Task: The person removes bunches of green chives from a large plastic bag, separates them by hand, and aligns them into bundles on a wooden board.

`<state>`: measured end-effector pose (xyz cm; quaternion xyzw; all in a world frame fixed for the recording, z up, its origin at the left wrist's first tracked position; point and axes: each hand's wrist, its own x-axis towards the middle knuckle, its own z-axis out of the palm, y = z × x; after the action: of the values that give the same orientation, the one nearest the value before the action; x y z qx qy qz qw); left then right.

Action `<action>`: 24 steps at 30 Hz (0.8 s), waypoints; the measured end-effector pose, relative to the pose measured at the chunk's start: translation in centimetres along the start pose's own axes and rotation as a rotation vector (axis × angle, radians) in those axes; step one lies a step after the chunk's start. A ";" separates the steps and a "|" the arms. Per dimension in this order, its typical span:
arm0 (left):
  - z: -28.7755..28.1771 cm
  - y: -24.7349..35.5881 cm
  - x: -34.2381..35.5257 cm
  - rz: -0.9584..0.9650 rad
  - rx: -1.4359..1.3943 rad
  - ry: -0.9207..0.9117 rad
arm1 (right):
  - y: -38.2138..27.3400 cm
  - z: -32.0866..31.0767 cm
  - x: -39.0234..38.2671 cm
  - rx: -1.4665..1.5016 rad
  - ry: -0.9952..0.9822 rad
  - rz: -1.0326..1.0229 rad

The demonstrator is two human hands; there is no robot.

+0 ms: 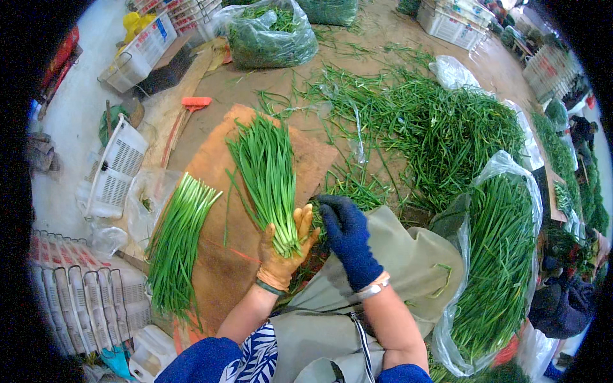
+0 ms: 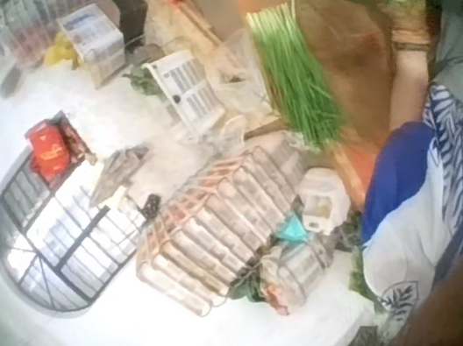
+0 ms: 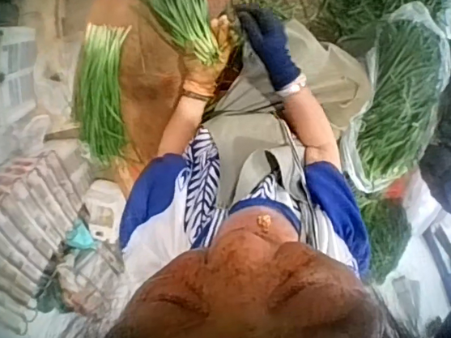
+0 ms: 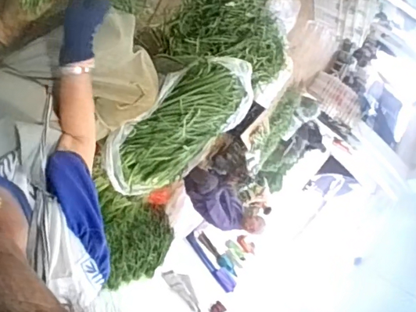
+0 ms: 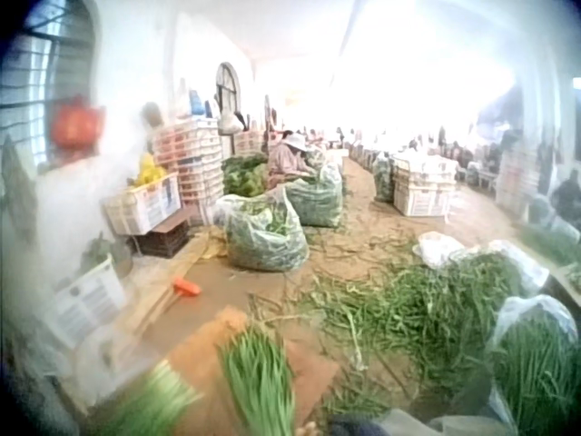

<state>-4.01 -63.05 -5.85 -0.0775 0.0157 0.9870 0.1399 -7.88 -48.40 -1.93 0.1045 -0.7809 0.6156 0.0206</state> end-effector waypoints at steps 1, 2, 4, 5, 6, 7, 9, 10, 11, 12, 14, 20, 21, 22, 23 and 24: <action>0.3 0.2 0.0 0.001 0.026 0.010 | -0.1 -0.6 0.3 -0.090 0.004 -0.025; 0.3 0.3 0.0 -0.016 -0.003 -0.009 | -0.6 -1.2 0.0 -0.243 -0.115 -0.084; 0.2 0.3 -0.2 -0.056 -0.067 -0.049 | -2.0 -0.8 -1.0 -0.432 -0.263 -0.066; -0.1 0.3 -0.2 -0.029 -0.020 -0.049 | -2.4 -0.4 -1.6 -0.529 -0.337 -0.054; -0.5 0.3 -0.1 -0.001 0.027 -0.050 | -1.9 0.3 -2.0 -0.514 -0.352 -0.080; -0.7 0.2 -0.1 0.032 0.077 -0.053 | -1.1 0.6 -2.3 -0.524 -0.387 -0.095; -0.9 -0.2 -0.1 0.020 0.025 -0.015 | 0.5 1.1 -2.7 -0.543 -0.456 -0.117; -0.6 -0.1 -0.2 0.005 -0.004 -0.011 | 0.3 1.3 -2.8 -0.544 -0.419 -0.191; -0.5 0.0 -0.3 -0.012 -0.035 -0.008 | 0.2 1.3 -2.9 -0.542 -0.456 -0.180; -0.5 0.1 -0.2 -0.010 -0.053 -0.025 | 0.2 1.0 -3.0 -0.540 -0.493 -0.168; -0.7 0.6 -0.2 0.003 -0.096 -0.063 | -0.6 0.1 -3.3 -0.411 -0.614 -0.113; 1.2 0.0 0.5 0.022 -0.117 -0.117 | -2.2 -1.7 -6.3 -0.103 -1.087 -0.078; 1.4 -0.2 0.8 0.033 -0.089 -0.117 | -2.8 -1.4 -6.7 -0.007 -1.149 -0.138; 1.3 0.0 0.9 0.021 -0.107 -0.154 | -4.2 -1.4 -6.7 0.080 -1.154 -0.097; 1.2 0.4 0.9 0.045 -0.116 -0.153 | -6.2 -1.3 -5.5 0.100 -1.331 -0.039; 1.3 0.5 1.2 0.052 -0.133 -0.157 | -7.1 -1.8 -4.9 0.231 -1.341 -0.015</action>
<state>-5.50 -63.09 -4.74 -0.0087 -0.0589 0.9922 0.1097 -1.95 -47.58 4.50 0.4703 -0.5531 0.4970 -0.4752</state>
